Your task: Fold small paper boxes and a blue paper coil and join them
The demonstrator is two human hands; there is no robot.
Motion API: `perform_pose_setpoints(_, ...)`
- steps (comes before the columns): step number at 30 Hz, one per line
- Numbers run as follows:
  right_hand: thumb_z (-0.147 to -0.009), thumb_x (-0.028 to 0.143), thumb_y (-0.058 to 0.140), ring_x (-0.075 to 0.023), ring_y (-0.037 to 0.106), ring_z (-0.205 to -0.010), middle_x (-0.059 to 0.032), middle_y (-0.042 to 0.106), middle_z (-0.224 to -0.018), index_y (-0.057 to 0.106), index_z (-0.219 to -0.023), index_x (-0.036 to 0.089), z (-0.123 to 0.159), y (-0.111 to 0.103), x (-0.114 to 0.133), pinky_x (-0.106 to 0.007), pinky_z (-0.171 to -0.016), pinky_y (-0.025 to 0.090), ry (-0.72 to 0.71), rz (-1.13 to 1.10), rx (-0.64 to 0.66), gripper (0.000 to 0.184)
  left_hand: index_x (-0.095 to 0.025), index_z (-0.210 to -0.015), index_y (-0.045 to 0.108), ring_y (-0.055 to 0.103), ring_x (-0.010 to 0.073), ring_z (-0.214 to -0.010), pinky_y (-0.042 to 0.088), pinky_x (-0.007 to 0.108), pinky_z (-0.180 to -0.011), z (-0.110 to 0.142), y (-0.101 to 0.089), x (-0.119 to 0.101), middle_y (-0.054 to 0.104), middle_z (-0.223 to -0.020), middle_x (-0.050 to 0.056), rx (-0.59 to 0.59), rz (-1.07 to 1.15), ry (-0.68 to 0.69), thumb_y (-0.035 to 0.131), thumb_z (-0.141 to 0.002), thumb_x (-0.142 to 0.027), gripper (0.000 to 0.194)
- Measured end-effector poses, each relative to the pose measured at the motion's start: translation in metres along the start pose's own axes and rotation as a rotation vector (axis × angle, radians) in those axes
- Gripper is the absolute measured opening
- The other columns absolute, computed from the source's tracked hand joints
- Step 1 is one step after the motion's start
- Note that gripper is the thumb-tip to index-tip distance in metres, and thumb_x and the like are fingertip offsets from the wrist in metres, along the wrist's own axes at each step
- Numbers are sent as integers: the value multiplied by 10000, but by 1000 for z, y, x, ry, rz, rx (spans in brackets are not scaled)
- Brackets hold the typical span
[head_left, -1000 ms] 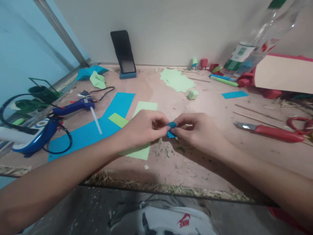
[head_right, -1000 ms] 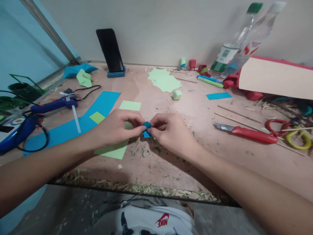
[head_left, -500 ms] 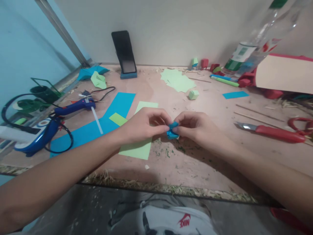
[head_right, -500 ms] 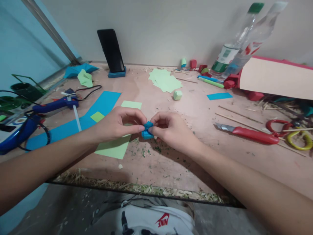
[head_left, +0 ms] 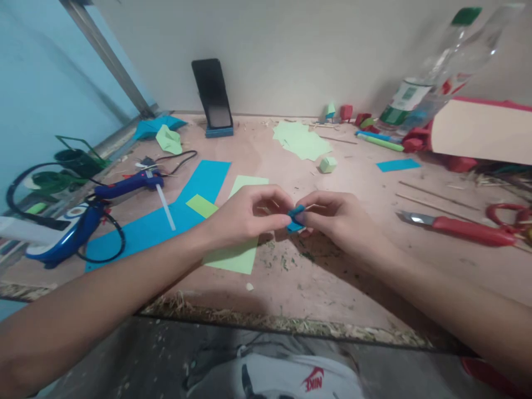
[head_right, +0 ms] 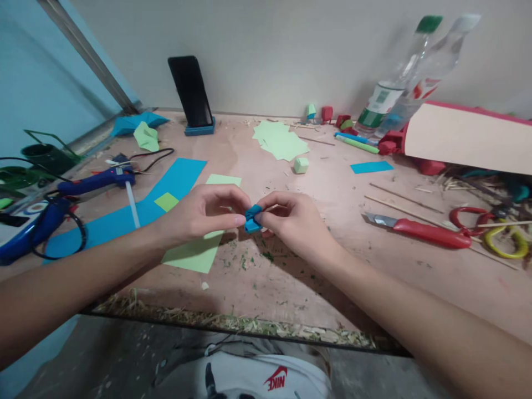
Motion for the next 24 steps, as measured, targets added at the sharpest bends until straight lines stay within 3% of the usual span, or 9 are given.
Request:
perform_pose_setpoints(11, -632, 318, 951, -163, 703, -689, -6, 753, -746, 737, -761, 197, -2, -1, -9, -310, -683, 613, 49, -242, -3, 278, -149, -905, 804, 738, 183, -788, 589, 316, -767, -5, -3, 5, 803, -875, 54, -102, 129, -19, 823, -797, -170, 112)
perform_pose_setpoints(18, -628, 254, 936, -140, 676, -689, -4, 755, -758, 748, -772, 193, -2, 0, -5, -260, -645, 544, 24, -235, 17, 245, -158, -866, 824, 724, 180, -809, 576, 306, -786, -5, -10, 1, 808, -873, 55, -185, 59, 38, 821, -773, -172, 95)
perform_pose_setpoints(24, -684, 254, 900, -139, 669, -719, 1, 735, -787, 752, -800, 206, 0, 2, -8, -265, -664, 563, 85, -336, 12, 194, -169, -846, 825, 728, 163, -781, 578, 288, -766, -6, -8, 3, 794, -829, 31, -179, 179, 43, 831, -760, -156, 88)
Point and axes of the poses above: each hand's wrist, its own z-axis away from the middle knuckle, its own y-axis out of the palm, x = y × z, the point moved 7 cm from there along -z, towards the middle knuckle
